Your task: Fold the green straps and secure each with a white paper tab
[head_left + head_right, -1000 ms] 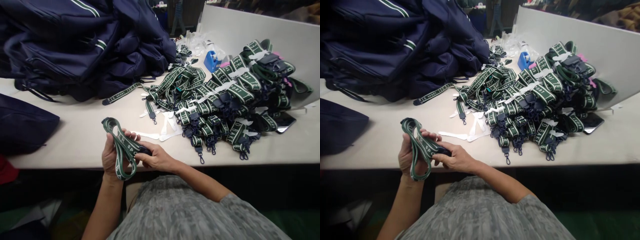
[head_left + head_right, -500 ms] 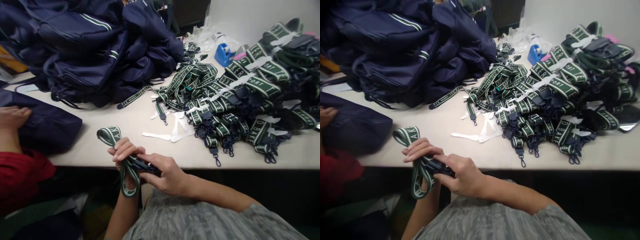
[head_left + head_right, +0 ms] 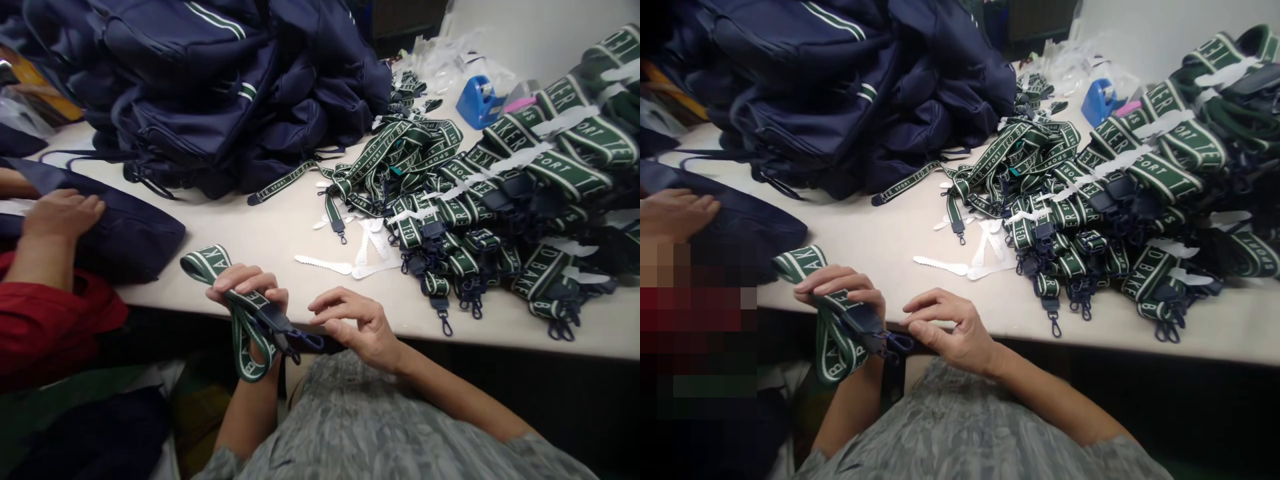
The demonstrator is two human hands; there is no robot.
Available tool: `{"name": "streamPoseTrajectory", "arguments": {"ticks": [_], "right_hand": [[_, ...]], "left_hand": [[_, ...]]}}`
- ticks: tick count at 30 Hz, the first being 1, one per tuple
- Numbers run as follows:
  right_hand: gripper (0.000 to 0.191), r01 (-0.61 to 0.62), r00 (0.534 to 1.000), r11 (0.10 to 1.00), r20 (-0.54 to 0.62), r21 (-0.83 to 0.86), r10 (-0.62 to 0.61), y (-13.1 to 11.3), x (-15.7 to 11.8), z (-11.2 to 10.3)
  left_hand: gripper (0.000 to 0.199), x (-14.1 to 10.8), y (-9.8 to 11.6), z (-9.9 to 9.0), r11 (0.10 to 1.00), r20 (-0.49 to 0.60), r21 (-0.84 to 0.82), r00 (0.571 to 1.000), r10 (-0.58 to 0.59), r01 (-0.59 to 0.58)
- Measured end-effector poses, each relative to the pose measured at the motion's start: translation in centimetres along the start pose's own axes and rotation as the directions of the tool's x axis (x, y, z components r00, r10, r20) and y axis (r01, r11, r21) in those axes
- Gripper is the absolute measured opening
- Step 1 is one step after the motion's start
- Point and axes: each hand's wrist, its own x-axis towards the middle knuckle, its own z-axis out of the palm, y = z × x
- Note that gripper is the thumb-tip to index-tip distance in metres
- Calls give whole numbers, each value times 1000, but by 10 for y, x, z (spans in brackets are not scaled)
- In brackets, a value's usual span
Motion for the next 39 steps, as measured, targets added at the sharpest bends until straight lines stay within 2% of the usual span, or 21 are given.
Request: {"name": "streamPoseTrajectory", "arguments": {"ticks": [5, 6, 8, 9, 10, 11, 12, 13, 15, 16, 17, 19, 21, 23, 27, 29, 30, 32, 35, 37, 39], "right_hand": [[19, -77, 991, 997, -109, -17, 74, -2, 6, -13], [19, -91, 989, 996, -117, -23, 88, -3, 8, -15], [24, -119, 988, 992, -106, -35, 115, -6, 14, -16], [31, -134, 988, 990, -87, -35, 131, -7, 17, -16], [39, -156, 986, 987, -58, -26, 154, -8, 21, -14], [47, -186, 982, 982, -26, -4, 186, -7, 24, -13], [52, -228, 974, 973, 1, 34, 228, -4, 27, -11], [55, -279, 960, 956, 18, 89, 278, 0, 29, -10], [54, -381, 922, 896, 18, 226, 387, 13, 31, -8], [55, -417, 900, 861, 0, 291, 436, 20, 31, -8], [56, -440, 879, 830, -27, 343, 477, 27, 30, -8], [57, -455, 848, 794, -76, 402, 524, 37, 27, -9], [54, -452, 840, 786, -95, 421, 534, 40, 24, -11], [50, -455, 841, 779, -80, 432, 535, 37, 22, -13], [47, -461, 847, 713, 22, 528, 532, 28, 18, -21], [48, -428, 871, 688, 65, 586, 487, 30, 17, -24], [47, -403, 882, 680, 60, 612, 468, 33, 17, -24], [43, -331, 887, 655, -14, 679, 462, 45, 16, -23], [47, -283, 818, 584, -126, 761, 561, 68, 11, -17], [57, -355, 771, 575, -117, 737, 626, 80, 5, -18], [60, -482, 765, 653, -83, 585, 639, 83, 1, -25]], "left_hand": [[63, 7, -12, -4, 993, -58, 87, 996, -72, 77], [68, 9, -12, -3, 993, -19, 80, 996, -86, 87], [69, 10, -7, 0, 979, 162, 101, 968, -189, 175], [64, 9, -2, 3, 956, 274, 160, 920, -281, 245], [56, 8, 3, 6, 915, 374, 268, 843, -387, 302], [46, 6, 8, 10, 860, 437, 402, 759, -483, 315], [38, 4, 10, 13, 807, 458, 526, 709, -536, 270], [32, 3, 11, 15, 765, 459, 618, 706, -539, 182], [23, -1, 6, 19, 688, 454, 726, 759, -468, -10], [21, -3, 0, 21, 654, 442, 754, 788, -428, -68], [21, -5, -5, 22, 627, 429, 773, 807, -406, -95], [15, -10, -16, 24, 597, 405, 797, 812, -420, -89], [8, -14, -23, 27, 598, 375, 801, 793, -479, -18], [16, -18, -25, 29, 596, 342, 798, 749, -568, 88], [29, -26, -24, 26, 587, 318, 738, 597, -737, 332], [30, -36, -25, 18, 609, 338, 652, 546, -766, 452], [31, -42, -26, 14, 622, 342, 600, 542, -768, 504], [29, -57, -32, 7, 644, 322, 505, 567, -758, 574], [29, -78, -45, -2, 644, 247, 475, 612, -752, 600], [34, -85, -52, -9, 633, 180, 576, 675, -715, 517], [38, -86, -54, -19, 593, 132, 720, 767, -628, 361]]}}
